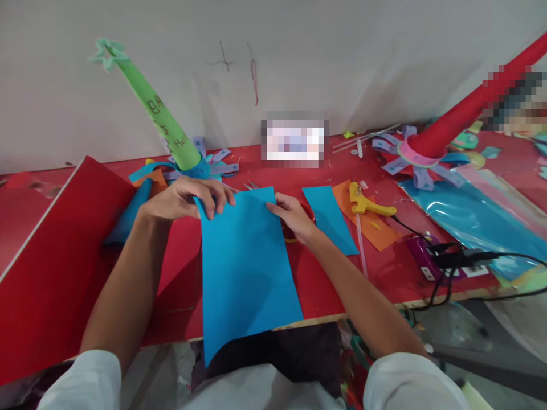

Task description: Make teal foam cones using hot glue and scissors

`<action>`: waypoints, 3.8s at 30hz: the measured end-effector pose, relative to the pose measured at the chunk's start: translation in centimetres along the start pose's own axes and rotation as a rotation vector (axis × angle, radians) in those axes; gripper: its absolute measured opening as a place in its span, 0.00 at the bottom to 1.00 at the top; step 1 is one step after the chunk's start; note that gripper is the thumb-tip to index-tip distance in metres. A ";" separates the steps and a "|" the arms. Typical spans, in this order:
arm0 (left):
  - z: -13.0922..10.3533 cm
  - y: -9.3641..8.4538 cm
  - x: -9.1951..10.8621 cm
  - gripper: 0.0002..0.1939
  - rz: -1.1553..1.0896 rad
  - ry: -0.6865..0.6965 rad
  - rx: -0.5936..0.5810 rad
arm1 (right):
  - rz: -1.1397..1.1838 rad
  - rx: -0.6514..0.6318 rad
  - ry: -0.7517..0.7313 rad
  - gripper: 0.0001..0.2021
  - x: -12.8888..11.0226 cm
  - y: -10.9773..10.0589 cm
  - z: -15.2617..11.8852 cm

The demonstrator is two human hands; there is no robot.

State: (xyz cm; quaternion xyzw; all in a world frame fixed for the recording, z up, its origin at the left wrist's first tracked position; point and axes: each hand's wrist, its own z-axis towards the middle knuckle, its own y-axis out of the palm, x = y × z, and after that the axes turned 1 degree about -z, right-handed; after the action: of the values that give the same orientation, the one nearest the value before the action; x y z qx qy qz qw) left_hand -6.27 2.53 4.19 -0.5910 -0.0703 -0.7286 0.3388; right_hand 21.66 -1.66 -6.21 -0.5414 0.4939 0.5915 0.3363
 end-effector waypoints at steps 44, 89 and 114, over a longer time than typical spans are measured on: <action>0.9 1.1 -4.5 0.26 0.294 -0.341 0.534 | -0.195 0.502 -0.285 0.32 0.4 0.4 0.1; -1.6 -0.4 3.0 0.15 0.433 -0.149 -0.012 | -0.050 0.266 -0.105 0.19 1.3 0.0 0.0; -1.0 1.0 2.6 0.07 0.381 -0.116 -0.057 | -0.248 0.252 -0.208 0.21 1.6 0.3 0.3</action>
State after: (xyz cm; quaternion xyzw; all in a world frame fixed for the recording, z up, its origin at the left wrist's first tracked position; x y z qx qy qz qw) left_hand -6.74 0.19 5.99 -0.6440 0.0440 -0.6178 0.4491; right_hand 20.98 -1.69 -7.76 -0.4878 0.4563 0.5319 0.5205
